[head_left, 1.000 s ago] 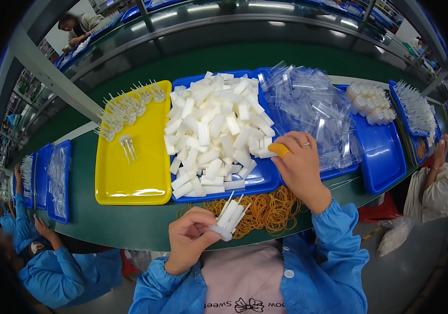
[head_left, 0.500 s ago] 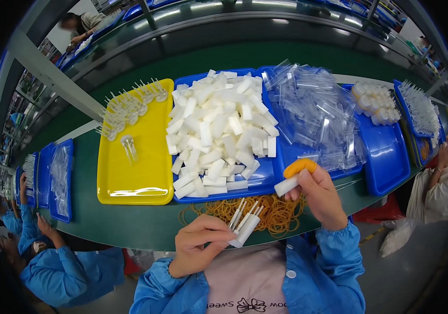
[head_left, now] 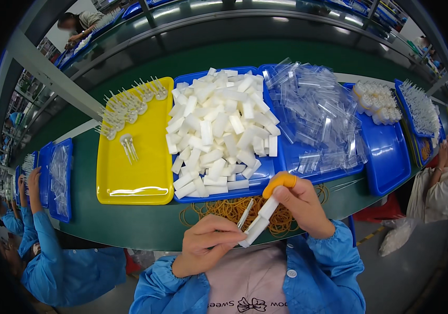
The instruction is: The person assembles small white plastic components by inserting them into clear plastic sleeves. They then secure the bundle with a yellow rubber band using a metal tool to assist in wrapping. The process is repeated for multiple units on a factory assembly line.
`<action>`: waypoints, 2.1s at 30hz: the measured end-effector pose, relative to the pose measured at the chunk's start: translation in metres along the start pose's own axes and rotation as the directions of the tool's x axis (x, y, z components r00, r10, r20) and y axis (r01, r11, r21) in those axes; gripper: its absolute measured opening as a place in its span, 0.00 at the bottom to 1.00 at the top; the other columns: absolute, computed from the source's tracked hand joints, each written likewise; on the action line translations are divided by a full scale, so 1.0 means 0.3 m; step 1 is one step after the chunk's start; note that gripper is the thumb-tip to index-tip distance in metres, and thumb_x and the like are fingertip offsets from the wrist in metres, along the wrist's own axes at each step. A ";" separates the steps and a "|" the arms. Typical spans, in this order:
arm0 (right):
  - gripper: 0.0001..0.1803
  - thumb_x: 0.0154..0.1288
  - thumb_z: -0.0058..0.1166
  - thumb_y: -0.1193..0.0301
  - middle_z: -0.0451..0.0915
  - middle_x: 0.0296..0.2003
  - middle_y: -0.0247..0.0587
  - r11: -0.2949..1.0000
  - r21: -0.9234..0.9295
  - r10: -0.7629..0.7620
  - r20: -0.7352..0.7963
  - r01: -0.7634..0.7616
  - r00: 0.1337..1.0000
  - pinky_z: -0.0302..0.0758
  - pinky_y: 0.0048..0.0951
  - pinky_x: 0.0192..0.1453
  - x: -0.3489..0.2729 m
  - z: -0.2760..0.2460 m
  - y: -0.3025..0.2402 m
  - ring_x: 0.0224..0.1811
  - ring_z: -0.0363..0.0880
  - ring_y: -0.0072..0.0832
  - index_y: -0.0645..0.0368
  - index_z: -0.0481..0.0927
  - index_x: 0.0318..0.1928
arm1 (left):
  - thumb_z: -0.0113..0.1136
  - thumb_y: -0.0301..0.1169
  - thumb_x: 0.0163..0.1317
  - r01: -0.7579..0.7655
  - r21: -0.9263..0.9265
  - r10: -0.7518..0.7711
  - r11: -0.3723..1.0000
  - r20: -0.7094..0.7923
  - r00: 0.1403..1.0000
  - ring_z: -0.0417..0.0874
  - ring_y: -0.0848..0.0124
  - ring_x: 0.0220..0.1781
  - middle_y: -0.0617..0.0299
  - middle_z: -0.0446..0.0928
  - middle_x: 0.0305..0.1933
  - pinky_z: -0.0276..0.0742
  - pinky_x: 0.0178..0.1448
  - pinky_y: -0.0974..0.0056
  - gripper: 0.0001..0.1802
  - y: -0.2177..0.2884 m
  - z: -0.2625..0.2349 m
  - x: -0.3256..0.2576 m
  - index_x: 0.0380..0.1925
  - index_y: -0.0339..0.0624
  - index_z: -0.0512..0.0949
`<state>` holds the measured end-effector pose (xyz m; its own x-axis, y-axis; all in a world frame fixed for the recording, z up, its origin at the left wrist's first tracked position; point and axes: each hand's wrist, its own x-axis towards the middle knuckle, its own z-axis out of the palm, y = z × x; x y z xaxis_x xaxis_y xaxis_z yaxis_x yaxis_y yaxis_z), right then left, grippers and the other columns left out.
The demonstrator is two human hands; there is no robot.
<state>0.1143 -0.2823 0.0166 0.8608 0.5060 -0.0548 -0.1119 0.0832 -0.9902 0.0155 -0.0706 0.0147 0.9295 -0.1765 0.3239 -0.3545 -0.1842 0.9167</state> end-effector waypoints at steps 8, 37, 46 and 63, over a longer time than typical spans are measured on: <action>0.12 0.69 0.48 0.67 0.75 0.34 0.33 0.999 -0.026 -0.032 -0.101 0.030 0.994 0.67 0.21 0.43 -0.022 0.018 0.007 0.37 0.70 0.17 0.64 0.78 0.36 | 0.68 0.17 0.46 -0.083 0.145 0.093 0.986 -0.063 0.994 0.80 0.66 0.39 0.56 0.76 0.39 0.76 0.41 0.67 0.17 0.011 0.019 -0.002 0.39 0.38 0.80; 0.12 0.69 0.48 0.66 0.75 0.22 0.36 0.918 -0.395 0.075 0.218 0.017 0.973 0.65 0.25 0.26 0.015 -0.067 -0.106 0.22 0.68 0.19 0.63 0.79 0.36 | 0.68 0.16 0.46 -0.114 0.073 0.118 0.991 -0.052 0.992 0.80 0.66 0.43 0.49 0.69 0.50 0.82 0.46 0.67 0.20 0.002 0.042 0.012 0.43 0.35 0.79; 0.11 0.68 0.49 0.67 0.77 0.26 0.37 0.984 -0.168 0.101 0.292 -0.053 0.951 0.68 0.24 0.30 0.005 -0.028 -0.127 0.26 0.72 0.20 0.62 0.79 0.41 | 0.69 0.16 0.44 -0.133 0.163 0.153 0.978 -0.116 0.981 0.80 0.66 0.42 0.49 0.71 0.48 0.81 0.43 0.67 0.21 0.003 0.035 0.015 0.43 0.36 0.79; 0.13 0.59 0.60 0.72 0.79 0.36 0.36 0.991 -0.131 0.053 0.256 -0.020 0.965 0.71 0.26 0.49 0.034 -0.066 -0.077 0.43 0.75 0.23 0.61 0.80 0.44 | 0.68 0.16 0.46 -0.138 0.082 0.149 0.987 -0.160 0.976 0.80 0.66 0.41 0.49 0.68 0.51 0.79 0.45 0.66 0.22 -0.014 0.028 0.017 0.44 0.34 0.77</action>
<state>0.1354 -0.2962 0.0365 0.6977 0.7127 -0.0726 -0.0625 -0.0404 -0.9972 0.0207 -0.0787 0.0105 0.8703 -0.0453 0.4904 -0.4863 -0.2364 0.8412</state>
